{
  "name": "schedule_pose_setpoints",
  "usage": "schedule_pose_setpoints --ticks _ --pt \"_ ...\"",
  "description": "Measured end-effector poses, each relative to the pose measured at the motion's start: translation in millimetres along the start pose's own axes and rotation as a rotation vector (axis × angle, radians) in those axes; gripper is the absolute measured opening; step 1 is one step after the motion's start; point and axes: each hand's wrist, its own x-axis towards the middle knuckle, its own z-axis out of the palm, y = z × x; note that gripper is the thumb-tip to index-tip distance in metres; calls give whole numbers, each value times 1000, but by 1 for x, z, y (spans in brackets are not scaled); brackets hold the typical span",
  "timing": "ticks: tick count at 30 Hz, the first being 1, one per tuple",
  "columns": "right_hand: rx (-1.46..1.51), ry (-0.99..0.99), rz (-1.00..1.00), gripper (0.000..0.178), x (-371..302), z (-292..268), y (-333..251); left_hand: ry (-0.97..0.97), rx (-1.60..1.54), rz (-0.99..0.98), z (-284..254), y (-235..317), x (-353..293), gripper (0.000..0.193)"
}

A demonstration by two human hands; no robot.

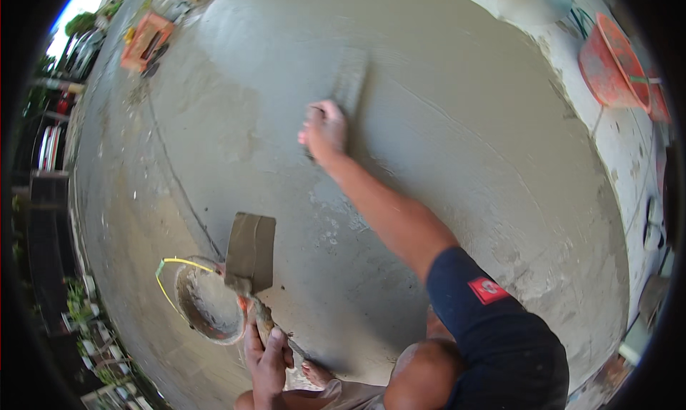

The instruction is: Smoothing wet cement with a trowel and a float on an outdoor surface.

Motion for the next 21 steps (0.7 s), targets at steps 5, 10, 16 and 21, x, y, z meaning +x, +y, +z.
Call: schedule_pose_setpoints --ticks 5,10,16,21 --pt "-593 230 -239 18 28 8 71 -142 72 -99 16 11 -6 61" --pt "-565 22 -284 8 -87 -68 24 -24 71 -50 7 9 2 52" --pt "-734 178 -13 14 -250 -307 -96 -175 151 -6 42 3 30 33" --pt "-419 535 58 12 -345 -437 -164 -303 152 -19 55 14 34 25"
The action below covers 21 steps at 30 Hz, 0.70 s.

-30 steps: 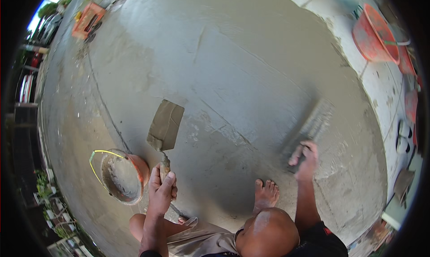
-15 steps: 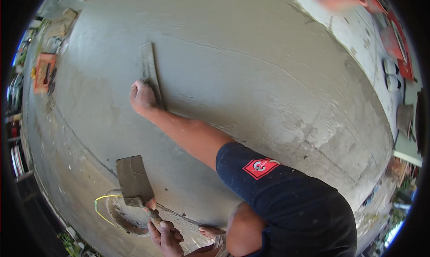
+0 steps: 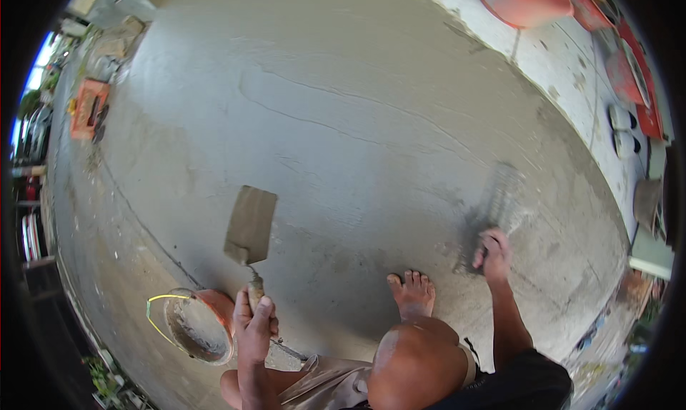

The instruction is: Smoothing wet cement with a trowel and a float on an outdoor surface.

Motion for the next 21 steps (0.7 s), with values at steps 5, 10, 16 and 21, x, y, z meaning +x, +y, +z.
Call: schedule_pose_setpoints --ticks 5,10,16,21 --pt "178 -28 -51 12 21 24 -29 -92 -43 -50 11 -12 6 39" --pt "187 -552 -62 13 55 273 -76 20 -83 -62 -9 -8 -19 42" --pt "147 -804 -138 16 102 552 -94 187 -86 -89 -8 -12 -32 32" --pt "-294 -399 -445 21 166 620 -74 194 -151 -188 7 -21 -28 68"
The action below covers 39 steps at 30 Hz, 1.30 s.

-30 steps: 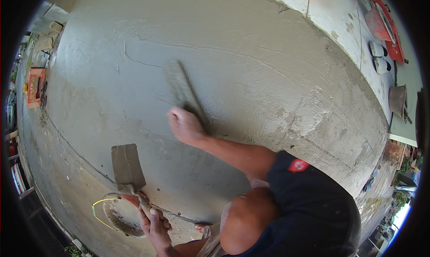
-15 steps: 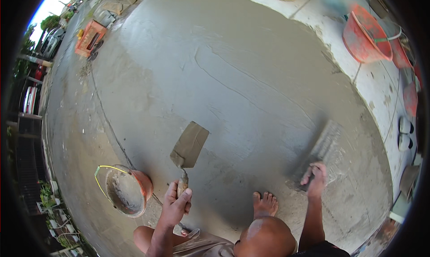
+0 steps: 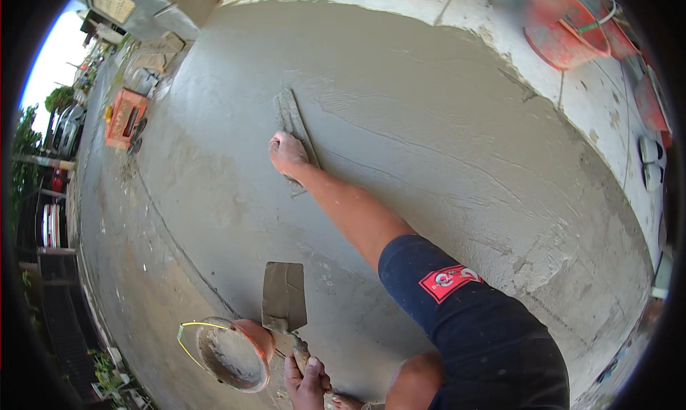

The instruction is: Smoothing wet cement with a trowel and a float on an outdoor surface.

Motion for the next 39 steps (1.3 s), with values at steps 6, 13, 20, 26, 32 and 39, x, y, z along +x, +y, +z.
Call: schedule_pose_setpoints --ticks 6,13,20,26,32,39 --pt "116 90 60 23 -40 -130 17 -46 76 57 1 16 -1 43" --pt "404 383 411 15 -294 -428 75 -287 142 166 17 18 30 31" --pt "345 846 377 19 -481 -558 107 -432 90 -25 28 25 33 28" --pt "224 208 299 33 -386 -437 -45 -675 -48 -295 44 11 24 27" --pt "-150 -225 269 36 -294 -325 -107 -692 -279 -522 45 25 -24 25" --pt "-589 -177 290 50 -288 -272 -40 -301 -452 -457 -24 -9 -65 23"
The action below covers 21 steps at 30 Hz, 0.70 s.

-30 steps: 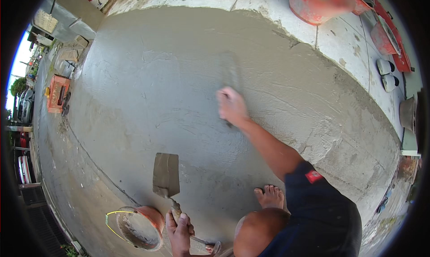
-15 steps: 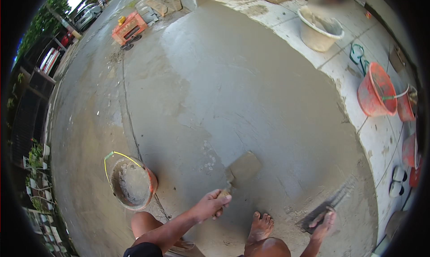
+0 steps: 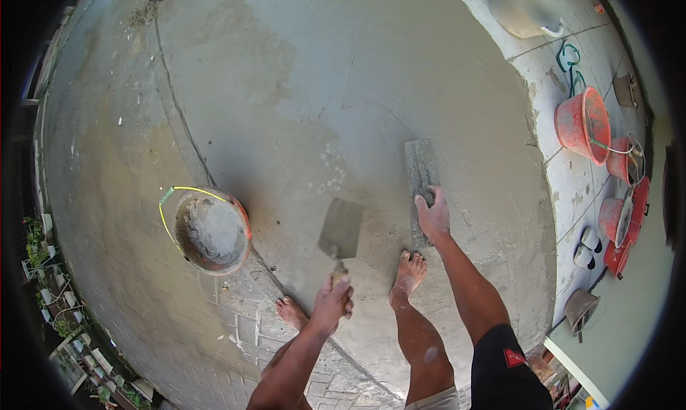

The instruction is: Smoothing wet cement with a trowel and a float on an outdoor surface.

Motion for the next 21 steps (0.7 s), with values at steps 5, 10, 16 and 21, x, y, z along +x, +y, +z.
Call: schedule_pose_setpoints --ticks 5,10,16,21 --pt "-33 -40 -46 50 83 59 -36 237 -94 18 -92 -63 -4 19" --pt "-21 -6 -157 47 161 128 -93 344 -219 -58 -78 -89 24 19" --pt "-320 -362 -74 48 93 129 -100 260 -235 -81 -60 -97 -7 29" --pt "-239 274 68 45 47 25 59 255 -263 -108 -70 -93 -56 20"
